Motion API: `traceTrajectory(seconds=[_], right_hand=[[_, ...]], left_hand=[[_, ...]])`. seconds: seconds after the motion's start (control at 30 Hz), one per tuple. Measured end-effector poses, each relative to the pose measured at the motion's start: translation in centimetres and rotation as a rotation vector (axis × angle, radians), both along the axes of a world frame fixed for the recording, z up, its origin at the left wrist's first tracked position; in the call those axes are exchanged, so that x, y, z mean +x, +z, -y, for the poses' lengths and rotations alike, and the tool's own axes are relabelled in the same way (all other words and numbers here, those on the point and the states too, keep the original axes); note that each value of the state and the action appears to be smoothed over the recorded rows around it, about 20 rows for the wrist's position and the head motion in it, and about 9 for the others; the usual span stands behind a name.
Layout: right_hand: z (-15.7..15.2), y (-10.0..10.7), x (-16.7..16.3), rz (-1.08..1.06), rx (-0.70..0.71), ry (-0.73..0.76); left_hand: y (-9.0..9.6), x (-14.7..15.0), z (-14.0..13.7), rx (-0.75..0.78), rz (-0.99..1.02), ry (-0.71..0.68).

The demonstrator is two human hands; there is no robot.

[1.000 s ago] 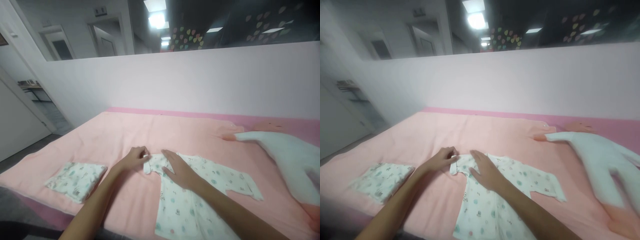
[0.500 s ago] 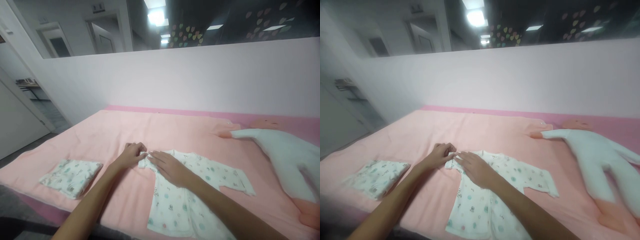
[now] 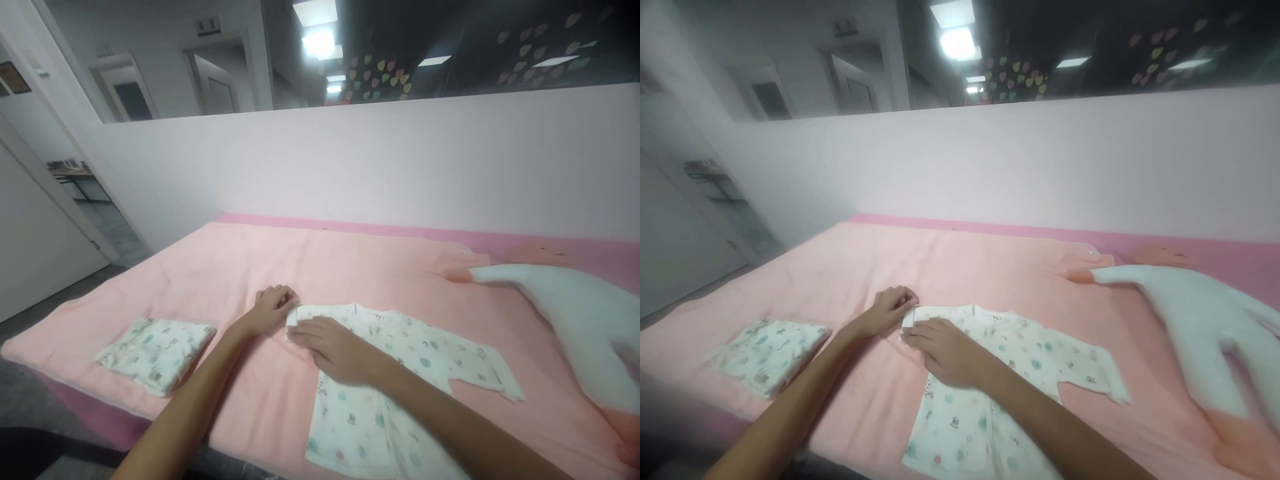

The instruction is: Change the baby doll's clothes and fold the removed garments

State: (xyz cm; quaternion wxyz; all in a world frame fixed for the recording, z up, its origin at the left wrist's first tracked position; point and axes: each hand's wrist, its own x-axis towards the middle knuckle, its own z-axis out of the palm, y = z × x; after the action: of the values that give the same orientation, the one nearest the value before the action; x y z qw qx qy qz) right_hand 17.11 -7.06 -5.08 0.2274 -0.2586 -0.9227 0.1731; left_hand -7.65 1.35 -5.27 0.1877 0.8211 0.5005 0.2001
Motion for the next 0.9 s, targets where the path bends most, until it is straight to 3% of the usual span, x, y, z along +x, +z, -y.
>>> traceTrajectory(seconds=[0.3,0.47,0.6,0.73,0.8,0.9], right_hand=[[-0.1,-0.9,-0.2,0.099,0.116,-0.003],[1.5,1.8,1.6,0.13,0.202,-0.072],[4.3,4.5,9.4,0.035,0.154,-0.489],[6.9,4.1,20.0,0.043,-0.029,-1.009],[7.8,2.9,23.7,0.123,-0.131,-1.132],[8.4,1.3,26.2,0.237,-0.271,-1.14]], left_hand=[[-0.5,0.1,0.0,0.013,-0.024,0.011],[0.5,0.3,-0.1,-0.001,-0.023,0.031],[2.5,-0.2,0.5,-0.1,-0.004,0.059],[3.2,-0.8,1.8,-0.101,0.009,0.144],[3.0,-0.7,2.5,-0.091,-0.007,0.193],[2.7,-0.1,3.3,-0.083,-0.096,0.256]])
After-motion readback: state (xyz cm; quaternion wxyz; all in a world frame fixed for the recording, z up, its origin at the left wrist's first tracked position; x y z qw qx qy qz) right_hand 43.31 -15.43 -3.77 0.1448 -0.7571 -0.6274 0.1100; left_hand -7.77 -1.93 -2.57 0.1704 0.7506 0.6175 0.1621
